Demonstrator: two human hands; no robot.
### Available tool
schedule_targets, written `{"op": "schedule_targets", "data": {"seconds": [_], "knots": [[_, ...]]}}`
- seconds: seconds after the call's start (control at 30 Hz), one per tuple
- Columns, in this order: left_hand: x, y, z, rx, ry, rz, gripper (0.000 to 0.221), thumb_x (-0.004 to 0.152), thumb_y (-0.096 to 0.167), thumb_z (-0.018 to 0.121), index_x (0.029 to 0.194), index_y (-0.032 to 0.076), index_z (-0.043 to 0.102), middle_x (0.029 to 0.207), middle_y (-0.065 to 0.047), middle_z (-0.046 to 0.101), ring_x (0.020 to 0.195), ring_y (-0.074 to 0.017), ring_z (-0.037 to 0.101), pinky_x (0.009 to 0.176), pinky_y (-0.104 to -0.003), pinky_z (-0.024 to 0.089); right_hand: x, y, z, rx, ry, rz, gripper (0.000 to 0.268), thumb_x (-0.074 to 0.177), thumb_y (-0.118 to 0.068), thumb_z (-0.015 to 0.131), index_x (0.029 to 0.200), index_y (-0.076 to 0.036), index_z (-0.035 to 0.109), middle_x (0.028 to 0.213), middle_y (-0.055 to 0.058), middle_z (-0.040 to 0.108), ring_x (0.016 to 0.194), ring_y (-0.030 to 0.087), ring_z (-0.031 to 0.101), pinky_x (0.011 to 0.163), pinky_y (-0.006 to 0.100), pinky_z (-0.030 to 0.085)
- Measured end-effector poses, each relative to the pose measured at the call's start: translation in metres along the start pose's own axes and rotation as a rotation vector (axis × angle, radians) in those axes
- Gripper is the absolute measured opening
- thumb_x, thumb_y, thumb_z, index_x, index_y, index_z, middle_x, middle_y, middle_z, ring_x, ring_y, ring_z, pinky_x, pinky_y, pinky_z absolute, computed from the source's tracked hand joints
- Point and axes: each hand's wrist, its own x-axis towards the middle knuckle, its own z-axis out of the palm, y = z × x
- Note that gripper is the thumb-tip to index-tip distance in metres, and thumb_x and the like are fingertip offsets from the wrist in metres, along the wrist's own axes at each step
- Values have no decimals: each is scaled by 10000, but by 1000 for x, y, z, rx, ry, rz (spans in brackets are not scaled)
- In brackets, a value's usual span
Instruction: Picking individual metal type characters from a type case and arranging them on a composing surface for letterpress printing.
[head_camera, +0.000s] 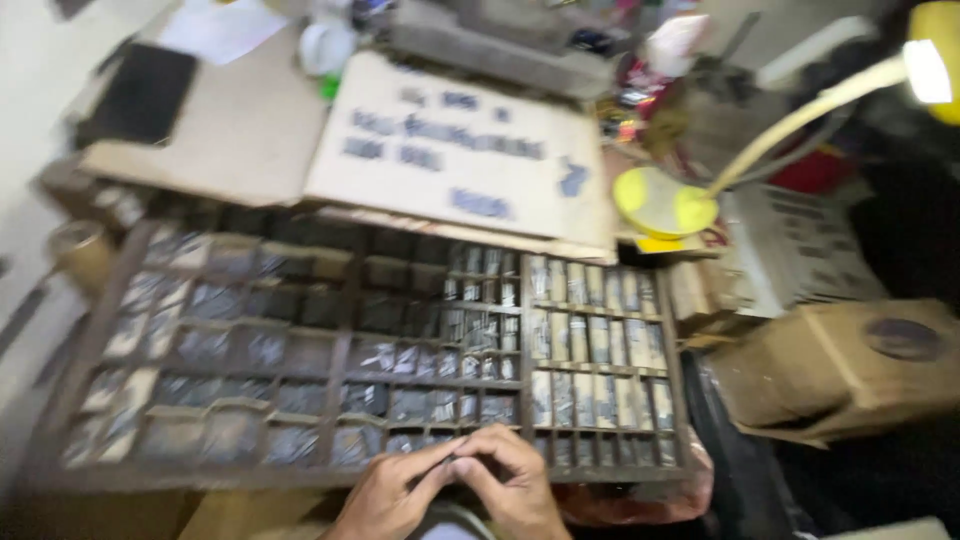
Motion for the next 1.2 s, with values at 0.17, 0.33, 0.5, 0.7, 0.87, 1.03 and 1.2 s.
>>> {"op": "schedule_targets", "data": {"seconds": [0.17, 0.33, 0.5, 0.7, 0.87, 1.03, 1.2], "knots": [[6, 20, 1, -112, 52, -518, 339, 861, 271, 754, 1169, 265, 896, 1051, 81, 946, 918, 25, 853, 881, -128, 601, -14, 31, -26, 303, 169, 378, 84, 948, -98, 686, 1002, -37, 667, 1051, 133, 780, 520, 77, 540, 397, 213, 458], [17, 60, -1, -243, 355, -791, 254, 930, 148, 735, 1109, 91, 905, 936, -23, 872, 973, -139, 808, 831, -293, 645, -43, 81, -113, -648, 371, 225, 148, 947, -188, 653, 1023, -114, 756, 996, 36, 780, 922, 197, 721, 844, 300, 522], [19, 59, 0, -198, 276, -769, 296, 923, 218, 710, 1148, 137, 884, 1019, -31, 886, 1020, -162, 820, 885, -316, 672, -82, 82, -184, -860, 582, 623, 289, 930, -196, 585, 1144, -124, 765, 1094, 66, 792, 990, 237, 739, 899, 364, 544], [17, 58, 0, -179, 280, -734, 297, 916, 219, 714, 1154, 155, 879, 1005, -40, 887, 1017, -180, 825, 896, -308, 670, -80, 58, -197, -840, 655, 888, 348, 964, -234, 567, 1268, -160, 720, 1143, 73, 787, 1051, 253, 741, 966, 402, 541], [13, 41, 1, -83, 220, -690, 332, 905, 291, 689, 1183, 230, 860, 1021, -1, 897, 1027, -144, 835, 952, -284, 685, -83, 66, -199, -845, 659, 872, 367, 950, -242, 582, 1285, -180, 717, 1129, 61, 792, 1036, 262, 743, 959, 398, 527], [9, 13, 2, -53, 181, -543, 353, 891, 327, 667, 1169, 241, 866, 1046, 79, 900, 980, -95, 860, 888, -253, 700, -81, 64, -197, -825, 693, 869, 322, 909, -203, 598, 1193, -156, 743, 1065, 65, 801, 972, 270, 757, 918, 394, 531], [11, -3, 6, -130, 143, -454, 342, 877, 256, 705, 1175, 179, 854, 1181, 70, 856, 965, -89, 850, 893, -238, 692, -75, 51, -187, -818, 680, 721, 371, 963, -197, 587, 1315, -160, 696, 1161, 47, 781, 1091, 200, 726, 1001, 357, 513]]}}
